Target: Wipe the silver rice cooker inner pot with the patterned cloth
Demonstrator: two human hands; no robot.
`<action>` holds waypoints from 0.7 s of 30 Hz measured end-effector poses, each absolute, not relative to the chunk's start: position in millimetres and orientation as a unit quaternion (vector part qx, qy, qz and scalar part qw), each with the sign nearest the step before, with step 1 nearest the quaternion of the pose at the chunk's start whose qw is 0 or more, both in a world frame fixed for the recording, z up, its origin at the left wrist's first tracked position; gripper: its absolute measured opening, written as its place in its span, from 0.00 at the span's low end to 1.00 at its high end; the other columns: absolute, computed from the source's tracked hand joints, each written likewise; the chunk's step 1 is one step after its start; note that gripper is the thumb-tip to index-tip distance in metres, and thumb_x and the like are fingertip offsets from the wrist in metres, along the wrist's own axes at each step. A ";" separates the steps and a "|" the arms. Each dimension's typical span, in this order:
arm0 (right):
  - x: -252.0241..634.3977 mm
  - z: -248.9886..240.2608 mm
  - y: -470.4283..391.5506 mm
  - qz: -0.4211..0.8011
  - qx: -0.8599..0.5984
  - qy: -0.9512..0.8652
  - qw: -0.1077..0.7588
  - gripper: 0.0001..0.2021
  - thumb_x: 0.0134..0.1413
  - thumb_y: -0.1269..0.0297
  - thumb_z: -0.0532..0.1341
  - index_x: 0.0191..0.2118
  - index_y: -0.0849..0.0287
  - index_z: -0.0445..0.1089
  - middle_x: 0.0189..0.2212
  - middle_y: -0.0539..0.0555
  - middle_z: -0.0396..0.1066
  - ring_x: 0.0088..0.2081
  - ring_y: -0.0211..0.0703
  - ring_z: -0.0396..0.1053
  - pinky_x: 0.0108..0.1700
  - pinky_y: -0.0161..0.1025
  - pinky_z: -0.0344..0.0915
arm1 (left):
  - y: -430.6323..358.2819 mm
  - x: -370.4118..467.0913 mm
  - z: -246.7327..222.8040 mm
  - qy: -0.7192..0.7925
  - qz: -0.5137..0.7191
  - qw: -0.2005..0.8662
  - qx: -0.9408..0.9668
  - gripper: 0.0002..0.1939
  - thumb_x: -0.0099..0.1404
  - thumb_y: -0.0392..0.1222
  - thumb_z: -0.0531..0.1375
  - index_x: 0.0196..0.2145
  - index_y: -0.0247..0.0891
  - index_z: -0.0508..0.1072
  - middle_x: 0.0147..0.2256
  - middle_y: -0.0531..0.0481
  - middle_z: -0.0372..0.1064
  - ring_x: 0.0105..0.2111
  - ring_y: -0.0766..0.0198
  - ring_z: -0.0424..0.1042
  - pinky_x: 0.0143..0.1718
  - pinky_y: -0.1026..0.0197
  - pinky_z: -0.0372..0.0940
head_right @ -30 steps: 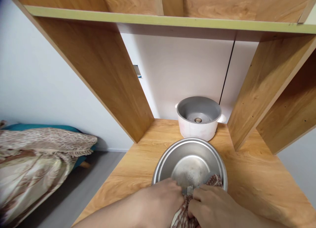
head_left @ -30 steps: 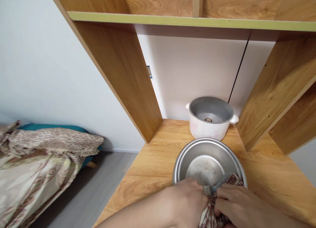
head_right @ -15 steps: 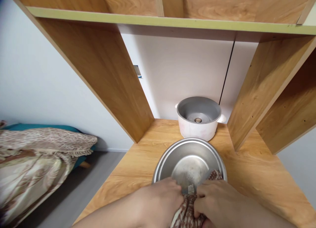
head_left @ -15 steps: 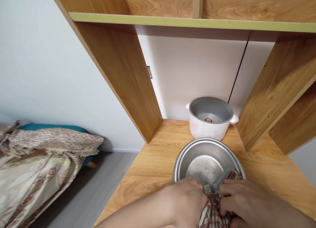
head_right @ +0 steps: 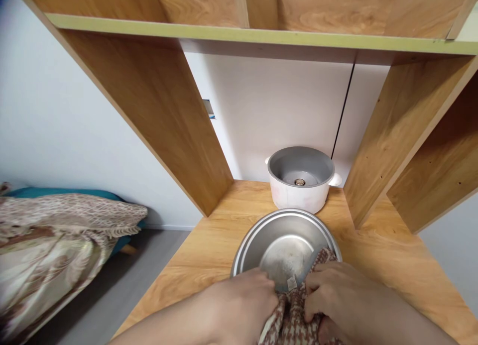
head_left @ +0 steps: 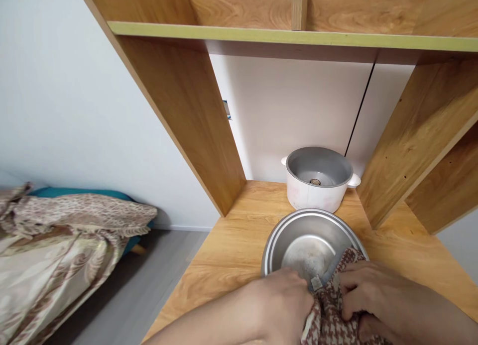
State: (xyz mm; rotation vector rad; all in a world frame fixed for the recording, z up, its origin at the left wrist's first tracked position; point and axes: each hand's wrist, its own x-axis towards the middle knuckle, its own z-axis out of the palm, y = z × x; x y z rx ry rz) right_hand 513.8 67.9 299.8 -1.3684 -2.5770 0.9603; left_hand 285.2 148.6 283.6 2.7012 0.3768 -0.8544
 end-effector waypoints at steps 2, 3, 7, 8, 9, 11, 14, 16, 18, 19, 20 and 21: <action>515.0 301.2 68.6 0.308 -0.445 -0.840 0.031 0.09 0.56 0.74 0.73 0.39 0.52 0.80 0.41 0.48 0.78 0.49 0.48 0.73 0.50 0.42 0.62 | 148.8 285.6 285.5 0.129 -0.300 0.142 0.935 0.10 0.56 0.43 0.68 0.33 0.35 0.84 0.28 0.41 0.82 0.27 0.50 0.81 0.27 0.58 0.70; 515.3 302.5 69.0 0.308 -0.447 -0.840 0.029 0.09 0.55 0.74 0.73 0.39 0.52 0.80 0.41 0.48 0.78 0.49 0.48 0.73 0.49 0.42 0.62 | 148.8 285.6 285.6 0.128 -0.299 0.140 0.935 0.10 0.56 0.43 0.68 0.33 0.35 0.84 0.29 0.41 0.82 0.27 0.50 0.81 0.28 0.58 0.70; 516.4 309.1 67.9 0.302 -0.453 -0.838 0.024 0.09 0.54 0.73 0.70 0.40 0.52 0.79 0.42 0.49 0.78 0.48 0.51 0.72 0.47 0.43 0.62 | 148.4 284.5 281.9 0.127 -0.285 0.134 0.941 0.08 0.55 0.42 0.68 0.32 0.36 0.84 0.28 0.43 0.81 0.26 0.52 0.80 0.30 0.57 0.71; 516.7 310.6 67.0 0.300 -0.455 -0.838 0.019 0.09 0.54 0.73 0.69 0.40 0.52 0.78 0.43 0.50 0.77 0.48 0.52 0.72 0.47 0.44 0.62 | 148.4 284.0 280.8 0.129 -0.280 0.134 0.942 0.08 0.55 0.42 0.68 0.31 0.36 0.83 0.27 0.43 0.81 0.25 0.52 0.79 0.30 0.57 0.71; 517.0 311.9 66.1 0.298 -0.457 -0.838 0.013 0.10 0.53 0.73 0.68 0.41 0.52 0.78 0.43 0.50 0.77 0.48 0.53 0.72 0.46 0.44 0.62 | 148.5 283.6 279.8 0.132 -0.276 0.135 0.943 0.07 0.55 0.42 0.68 0.31 0.37 0.83 0.27 0.44 0.81 0.25 0.53 0.79 0.29 0.57 0.71; 517.4 313.2 64.9 0.296 -0.460 -0.837 0.002 0.13 0.51 0.73 0.66 0.42 0.53 0.77 0.45 0.52 0.77 0.48 0.55 0.72 0.46 0.46 0.63 | 148.7 283.0 278.4 0.137 -0.271 0.139 0.943 0.08 0.54 0.43 0.68 0.30 0.37 0.83 0.26 0.44 0.80 0.24 0.53 0.79 0.29 0.57 0.71; 516.2 311.5 65.1 0.285 -0.457 -0.842 0.003 0.14 0.46 0.75 0.64 0.41 0.53 0.75 0.44 0.52 0.77 0.47 0.55 0.73 0.45 0.46 0.64 | 148.7 282.4 276.7 0.136 -0.274 0.144 0.941 0.09 0.54 0.46 0.69 0.30 0.38 0.82 0.25 0.44 0.79 0.24 0.52 0.79 0.29 0.56 0.71; 514.0 309.0 65.6 0.279 -0.453 -0.847 0.001 0.13 0.44 0.75 0.64 0.37 0.53 0.73 0.43 0.51 0.78 0.46 0.54 0.73 0.44 0.46 0.63 | 148.7 282.3 275.2 0.135 -0.269 0.141 0.943 0.10 0.55 0.47 0.69 0.30 0.38 0.82 0.24 0.44 0.79 0.24 0.51 0.79 0.29 0.56 0.71; 511.6 306.3 65.5 0.271 -0.452 -0.850 -0.006 0.11 0.45 0.76 0.65 0.36 0.54 0.72 0.42 0.51 0.78 0.45 0.54 0.74 0.43 0.46 0.63 | 148.5 282.3 274.0 0.135 -0.266 0.137 0.945 0.12 0.57 0.50 0.69 0.29 0.38 0.82 0.24 0.44 0.79 0.24 0.51 0.79 0.29 0.55 0.71; 510.5 305.0 65.1 0.263 -0.452 -0.852 -0.010 0.11 0.45 0.76 0.65 0.35 0.54 0.71 0.42 0.51 0.78 0.44 0.54 0.74 0.43 0.46 0.63 | 148.4 282.3 274.0 0.134 -0.266 0.135 0.945 0.14 0.58 0.52 0.68 0.29 0.37 0.82 0.24 0.43 0.78 0.24 0.50 0.78 0.28 0.54 0.70; 509.6 303.4 64.5 0.251 -0.453 -0.855 -0.013 0.11 0.46 0.76 0.65 0.35 0.54 0.71 0.42 0.52 0.79 0.44 0.54 0.74 0.43 0.46 0.63 | 148.0 282.4 274.6 0.133 -0.267 0.132 0.945 0.15 0.59 0.52 0.68 0.29 0.36 0.82 0.24 0.42 0.78 0.24 0.50 0.79 0.27 0.54 0.69; 508.8 301.6 63.9 0.238 -0.450 -0.860 -0.013 0.10 0.47 0.75 0.66 0.35 0.54 0.71 0.41 0.52 0.79 0.43 0.54 0.74 0.42 0.46 0.63 | 147.5 282.5 275.9 0.130 -0.269 0.129 0.945 0.15 0.61 0.52 0.67 0.30 0.36 0.83 0.24 0.41 0.79 0.24 0.49 0.79 0.27 0.54 0.69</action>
